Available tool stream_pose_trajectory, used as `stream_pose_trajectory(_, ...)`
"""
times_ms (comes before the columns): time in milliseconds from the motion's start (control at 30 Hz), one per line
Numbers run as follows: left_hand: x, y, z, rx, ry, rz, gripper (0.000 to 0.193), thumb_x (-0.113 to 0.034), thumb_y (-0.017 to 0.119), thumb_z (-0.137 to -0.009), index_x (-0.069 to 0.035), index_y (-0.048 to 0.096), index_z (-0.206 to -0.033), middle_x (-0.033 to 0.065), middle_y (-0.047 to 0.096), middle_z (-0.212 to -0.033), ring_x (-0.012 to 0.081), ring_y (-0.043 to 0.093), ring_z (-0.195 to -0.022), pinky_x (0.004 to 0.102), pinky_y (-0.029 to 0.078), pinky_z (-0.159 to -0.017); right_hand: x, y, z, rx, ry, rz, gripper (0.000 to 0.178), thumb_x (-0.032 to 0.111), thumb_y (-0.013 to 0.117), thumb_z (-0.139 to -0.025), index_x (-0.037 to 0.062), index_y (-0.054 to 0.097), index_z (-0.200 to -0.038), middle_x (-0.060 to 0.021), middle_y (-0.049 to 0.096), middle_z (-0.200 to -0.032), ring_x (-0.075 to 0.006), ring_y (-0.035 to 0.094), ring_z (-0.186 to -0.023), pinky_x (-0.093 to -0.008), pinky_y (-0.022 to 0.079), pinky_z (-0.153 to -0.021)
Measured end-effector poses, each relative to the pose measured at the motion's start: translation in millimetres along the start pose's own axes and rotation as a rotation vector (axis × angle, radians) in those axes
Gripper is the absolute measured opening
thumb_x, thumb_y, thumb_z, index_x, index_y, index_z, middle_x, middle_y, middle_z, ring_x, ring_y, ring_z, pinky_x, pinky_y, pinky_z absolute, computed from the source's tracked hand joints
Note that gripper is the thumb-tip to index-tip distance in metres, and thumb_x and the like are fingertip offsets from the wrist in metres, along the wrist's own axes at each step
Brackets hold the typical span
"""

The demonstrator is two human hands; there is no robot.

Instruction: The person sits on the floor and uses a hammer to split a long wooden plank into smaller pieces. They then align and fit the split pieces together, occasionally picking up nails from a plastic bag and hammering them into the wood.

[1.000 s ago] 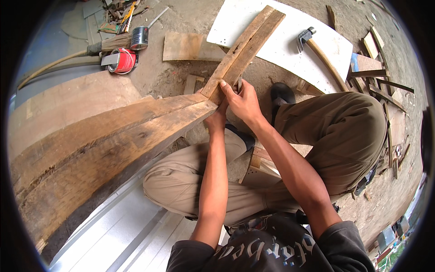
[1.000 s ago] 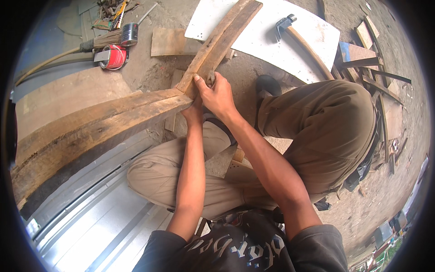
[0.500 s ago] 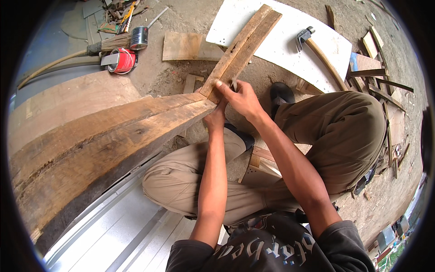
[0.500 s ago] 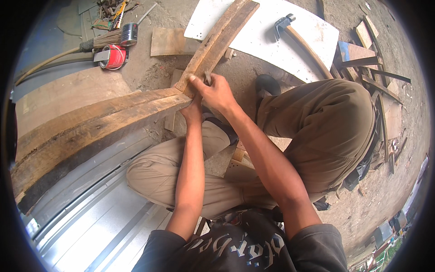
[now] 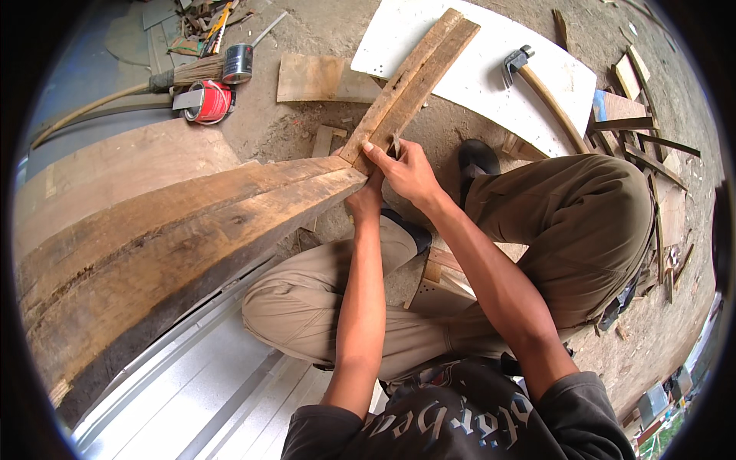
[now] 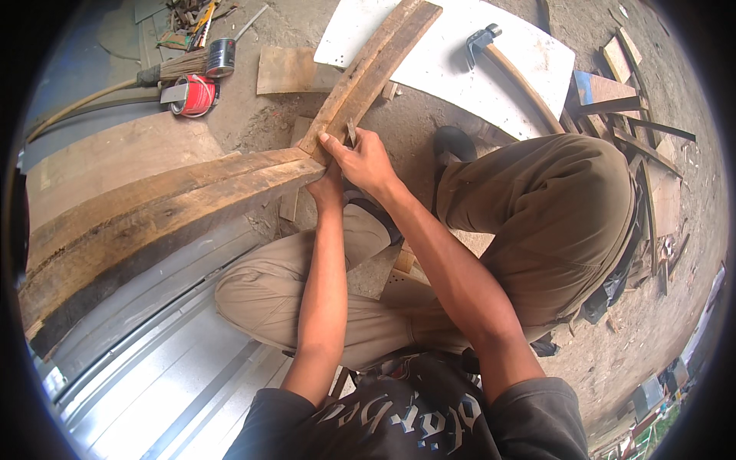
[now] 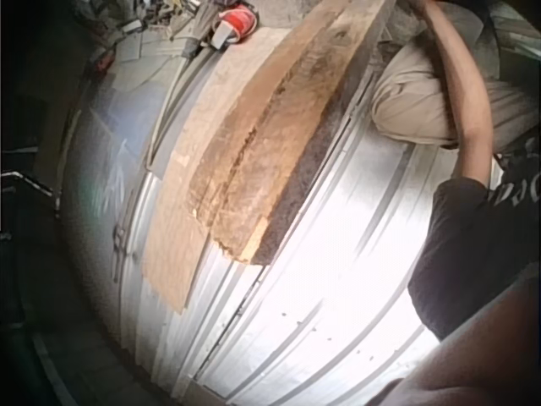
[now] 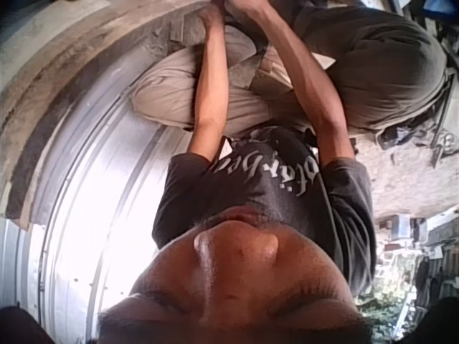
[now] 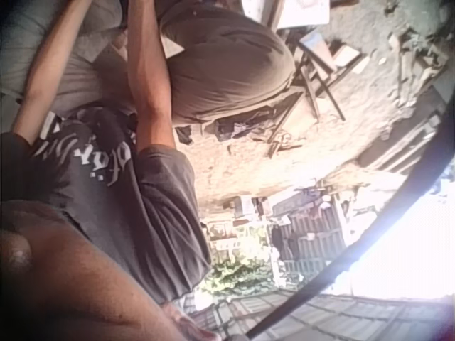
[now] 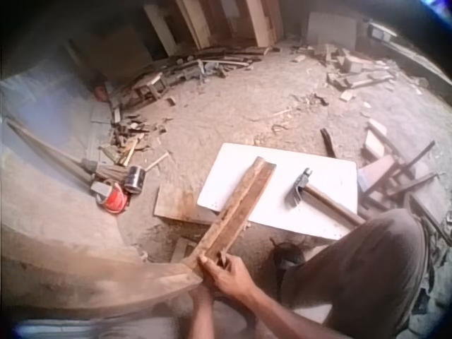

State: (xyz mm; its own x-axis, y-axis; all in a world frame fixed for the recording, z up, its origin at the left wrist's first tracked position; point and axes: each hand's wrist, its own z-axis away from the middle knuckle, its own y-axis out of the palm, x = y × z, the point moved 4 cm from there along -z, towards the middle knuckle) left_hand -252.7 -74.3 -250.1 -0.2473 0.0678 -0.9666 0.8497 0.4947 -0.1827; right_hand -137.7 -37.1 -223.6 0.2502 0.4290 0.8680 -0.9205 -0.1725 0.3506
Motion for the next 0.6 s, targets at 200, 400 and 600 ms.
stream_pose_trajectory(200,1,1,0,-0.001,-0.024,0.048,0.054,-0.009,0.081,-0.078,-0.003,0.048,-0.12,0.01,0.056,-0.109,0.0208,0.056,-0.1,0.0344,0.047,-0.088,-3,-1,-2,-0.007,-0.022,0.031,0.039,0.029,0.066,-0.094,-0.0085,0.066,-0.107,-0.0117,0.071,-0.093,-0.0135,0.064,-0.086,-0.0309,0.052,-0.076)
stream_pose_trajectory(400,-7,-1,5,0.031,-0.096,0.131,0.056,-0.006,0.081,-0.078,-0.003,0.046,-0.122,0.0088,0.055,-0.112,0.0198,0.055,-0.102,0.0334,0.047,-0.089,35,-9,18,-0.145,0.065,0.458,0.05,0.04,0.056,-0.099,-0.0102,0.059,-0.104,-0.0207,0.067,-0.085,-0.0215,0.064,-0.082,-0.0375,0.051,-0.074)
stream_pose_trajectory(600,-4,0,5,0.007,-0.057,0.159,0.056,-0.003,0.08,-0.078,-0.005,0.046,-0.121,0.0067,0.054,-0.109,0.0174,0.054,-0.099,0.0312,0.046,-0.088,76,-12,38,-0.257,-0.404,0.618,0.028,0.019,0.051,-0.099,-0.0089,0.05,-0.101,-0.0275,0.06,-0.086,-0.0416,0.064,-0.083,-0.047,0.05,-0.07)
